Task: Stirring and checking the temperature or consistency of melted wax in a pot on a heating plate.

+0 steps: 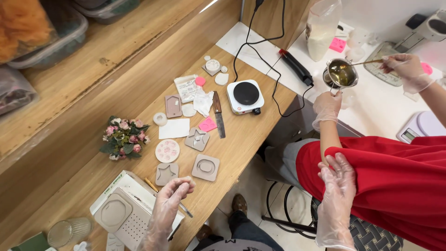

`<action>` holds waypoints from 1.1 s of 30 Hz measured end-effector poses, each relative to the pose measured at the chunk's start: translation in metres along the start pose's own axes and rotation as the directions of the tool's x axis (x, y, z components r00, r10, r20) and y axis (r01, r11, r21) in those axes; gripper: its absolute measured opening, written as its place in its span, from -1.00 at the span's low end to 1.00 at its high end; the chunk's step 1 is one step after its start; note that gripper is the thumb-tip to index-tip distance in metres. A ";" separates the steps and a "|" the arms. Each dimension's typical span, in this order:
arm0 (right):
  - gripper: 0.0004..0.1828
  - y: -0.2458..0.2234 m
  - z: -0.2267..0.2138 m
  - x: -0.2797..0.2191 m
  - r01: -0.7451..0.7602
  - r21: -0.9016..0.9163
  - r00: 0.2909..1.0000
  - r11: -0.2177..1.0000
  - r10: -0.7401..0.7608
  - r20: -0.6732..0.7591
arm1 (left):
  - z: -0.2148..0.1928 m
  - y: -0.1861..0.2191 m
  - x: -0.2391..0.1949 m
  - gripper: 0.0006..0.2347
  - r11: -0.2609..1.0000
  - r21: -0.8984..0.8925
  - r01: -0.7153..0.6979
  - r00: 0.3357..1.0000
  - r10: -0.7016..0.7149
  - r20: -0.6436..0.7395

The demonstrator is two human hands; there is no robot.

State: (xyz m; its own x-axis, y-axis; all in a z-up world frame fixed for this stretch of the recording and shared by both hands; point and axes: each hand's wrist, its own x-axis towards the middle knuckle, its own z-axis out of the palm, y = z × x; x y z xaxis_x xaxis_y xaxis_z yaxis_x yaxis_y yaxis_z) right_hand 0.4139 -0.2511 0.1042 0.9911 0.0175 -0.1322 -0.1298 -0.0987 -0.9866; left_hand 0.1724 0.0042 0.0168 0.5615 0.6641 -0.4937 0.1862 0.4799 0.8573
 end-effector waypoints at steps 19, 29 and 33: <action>-0.36 0.008 0.030 -0.008 0.131 -0.001 0.977 0.991 -0.129 0.171 | -0.038 -0.015 -0.026 -0.76 0.998 -0.041 -0.046 0.993 0.042 -0.111; -0.13 0.044 0.073 0.106 -0.164 0.212 0.948 0.963 0.095 0.304 | -0.127 -0.052 -0.070 -0.66 0.996 0.025 -0.083 0.945 0.087 -0.315; -0.14 0.050 0.089 0.129 -0.101 0.140 0.958 0.985 0.058 0.281 | -0.170 -0.071 -0.093 -0.68 0.996 0.022 -0.083 0.933 0.085 -0.350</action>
State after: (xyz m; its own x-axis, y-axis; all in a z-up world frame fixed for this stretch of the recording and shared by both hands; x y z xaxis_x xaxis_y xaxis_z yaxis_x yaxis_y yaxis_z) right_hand 0.5323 -0.1655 0.0296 0.9333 0.2904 -0.2110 -0.2321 0.0400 -0.9719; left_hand -0.0298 0.0058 -0.0229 0.2578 0.8610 -0.4384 0.1567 0.4105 0.8983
